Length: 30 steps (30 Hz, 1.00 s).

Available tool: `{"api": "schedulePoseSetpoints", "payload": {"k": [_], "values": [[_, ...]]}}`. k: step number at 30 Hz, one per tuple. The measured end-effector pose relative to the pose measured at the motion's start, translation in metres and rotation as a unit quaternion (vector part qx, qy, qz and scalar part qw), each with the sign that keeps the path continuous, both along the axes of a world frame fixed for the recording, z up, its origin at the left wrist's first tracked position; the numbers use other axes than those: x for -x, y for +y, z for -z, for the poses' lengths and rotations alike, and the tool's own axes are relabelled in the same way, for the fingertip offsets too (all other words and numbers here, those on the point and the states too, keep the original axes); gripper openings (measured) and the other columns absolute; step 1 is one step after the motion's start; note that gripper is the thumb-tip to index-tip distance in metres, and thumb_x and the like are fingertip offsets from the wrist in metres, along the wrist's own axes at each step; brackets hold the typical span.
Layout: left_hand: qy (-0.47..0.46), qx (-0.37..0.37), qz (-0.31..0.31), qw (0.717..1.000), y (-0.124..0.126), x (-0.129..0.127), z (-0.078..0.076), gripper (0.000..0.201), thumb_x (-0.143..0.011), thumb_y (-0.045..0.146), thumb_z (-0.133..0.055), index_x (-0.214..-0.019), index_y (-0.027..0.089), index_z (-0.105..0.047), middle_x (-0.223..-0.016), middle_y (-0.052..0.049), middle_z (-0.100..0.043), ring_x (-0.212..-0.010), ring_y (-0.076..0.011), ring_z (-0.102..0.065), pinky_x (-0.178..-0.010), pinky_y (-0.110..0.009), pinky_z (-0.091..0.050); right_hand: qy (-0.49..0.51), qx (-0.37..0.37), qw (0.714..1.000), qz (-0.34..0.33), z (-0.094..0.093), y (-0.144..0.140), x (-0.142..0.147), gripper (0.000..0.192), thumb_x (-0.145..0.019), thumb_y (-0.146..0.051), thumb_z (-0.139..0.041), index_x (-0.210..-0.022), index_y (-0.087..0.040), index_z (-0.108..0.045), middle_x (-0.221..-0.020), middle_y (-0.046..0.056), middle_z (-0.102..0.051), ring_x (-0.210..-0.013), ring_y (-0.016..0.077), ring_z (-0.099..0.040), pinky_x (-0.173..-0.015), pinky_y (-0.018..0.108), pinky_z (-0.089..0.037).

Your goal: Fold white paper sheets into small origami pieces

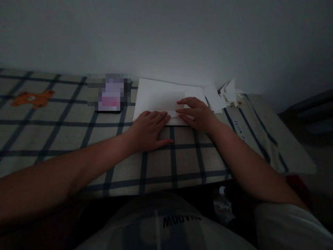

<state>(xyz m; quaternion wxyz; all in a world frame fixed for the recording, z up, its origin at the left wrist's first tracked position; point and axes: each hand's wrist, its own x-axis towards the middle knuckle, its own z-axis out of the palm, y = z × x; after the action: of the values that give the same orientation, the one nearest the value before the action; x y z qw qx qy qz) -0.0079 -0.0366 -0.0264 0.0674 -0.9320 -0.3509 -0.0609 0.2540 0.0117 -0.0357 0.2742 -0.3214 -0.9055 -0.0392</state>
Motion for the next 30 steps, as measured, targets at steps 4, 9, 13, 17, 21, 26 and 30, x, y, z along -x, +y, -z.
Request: {"api": "schedulePoseSetpoints", "payload": {"k": [4,9,13,17,21,26,30], "values": [[-0.008,0.002,0.005,1.0,0.0,0.0,0.001,0.083,-0.097,0.067,-0.04,-0.152,0.004,-0.043,-0.154,-0.019,-0.049,-0.138,-0.0349,-0.047,-0.112,-0.048,-0.034,-0.06,-0.034,0.997,0.021,-0.006,-0.008,0.007,0.026,-0.099,-0.031,-0.053,-0.106,-0.022,-0.077,-0.106,0.011,-0.072,-0.099,0.0254,-0.06,-0.085,0.043,-0.047],[-0.013,-0.002,0.006,1.0,0.0,0.0,0.002,0.083,-0.096,0.066,-0.042,-0.151,0.004,-0.044,-0.154,-0.019,-0.049,-0.138,-0.035,-0.048,-0.112,-0.047,-0.035,-0.145,-0.077,0.986,0.022,-0.008,-0.016,0.018,0.032,-0.103,-0.032,-0.046,-0.101,-0.021,-0.076,-0.098,0.01,-0.07,-0.092,0.0236,-0.054,-0.078,0.038,-0.038],[-0.013,-0.004,0.009,1.0,-0.001,0.0,0.0,0.082,-0.097,0.065,-0.041,-0.151,0.003,-0.044,-0.154,-0.02,-0.049,-0.138,-0.0351,-0.048,-0.112,-0.047,-0.034,-0.175,-0.087,0.98,0.029,-0.011,-0.02,0.02,0.033,-0.104,-0.032,-0.044,-0.106,-0.023,-0.075,-0.101,0.009,-0.07,-0.094,0.0236,-0.053,-0.08,0.038,-0.037],[-0.008,0.005,0.004,1.0,-0.001,0.0,0.0,0.082,-0.097,0.067,-0.04,-0.151,0.005,-0.044,-0.155,-0.019,-0.048,-0.14,-0.0342,-0.046,-0.114,-0.047,-0.033,-0.19,-0.073,0.979,0.019,-0.016,-0.023,0.02,0.032,-0.104,-0.033,-0.044,-0.114,-0.026,-0.074,-0.105,0.008,-0.07,-0.097,0.024,-0.053,-0.081,0.039,-0.037],[-0.006,0.005,0.001,1.0,0.0,-0.001,0.001,0.083,-0.097,0.067,-0.04,-0.152,0.005,-0.043,-0.156,-0.02,-0.047,-0.141,-0.0344,-0.045,-0.114,-0.047,-0.032,-0.178,-0.045,0.983,0.018,-0.015,-0.023,0.021,0.034,-0.104,-0.033,-0.045,-0.107,-0.024,-0.077,-0.102,0.009,-0.071,-0.096,0.0237,-0.055,-0.081,0.038,-0.038],[-0.007,0.011,0.001,1.0,-0.001,0.0,0.0,0.084,-0.096,0.068,-0.04,-0.152,0.005,-0.042,-0.157,-0.019,-0.046,-0.14,-0.0345,-0.045,-0.114,-0.048,-0.032,-0.158,-0.015,0.987,0.009,-0.012,-0.019,0.02,0.036,-0.104,-0.033,-0.045,-0.101,-0.021,-0.078,-0.1,0.01,-0.072,-0.094,0.0237,-0.056,-0.082,0.038,-0.04],[-0.004,0.014,-0.003,1.0,-0.002,0.0,-0.001,0.084,-0.096,0.067,-0.041,-0.152,0.004,-0.043,-0.157,-0.02,-0.046,-0.14,-0.0349,-0.045,-0.114,-0.048,-0.032,-0.169,-0.024,0.985,0.005,-0.012,-0.021,0.02,0.033,-0.103,-0.031,-0.046,-0.109,-0.021,-0.077,-0.102,0.011,-0.071,-0.095,0.0241,-0.056,-0.081,0.038,-0.04]]}}
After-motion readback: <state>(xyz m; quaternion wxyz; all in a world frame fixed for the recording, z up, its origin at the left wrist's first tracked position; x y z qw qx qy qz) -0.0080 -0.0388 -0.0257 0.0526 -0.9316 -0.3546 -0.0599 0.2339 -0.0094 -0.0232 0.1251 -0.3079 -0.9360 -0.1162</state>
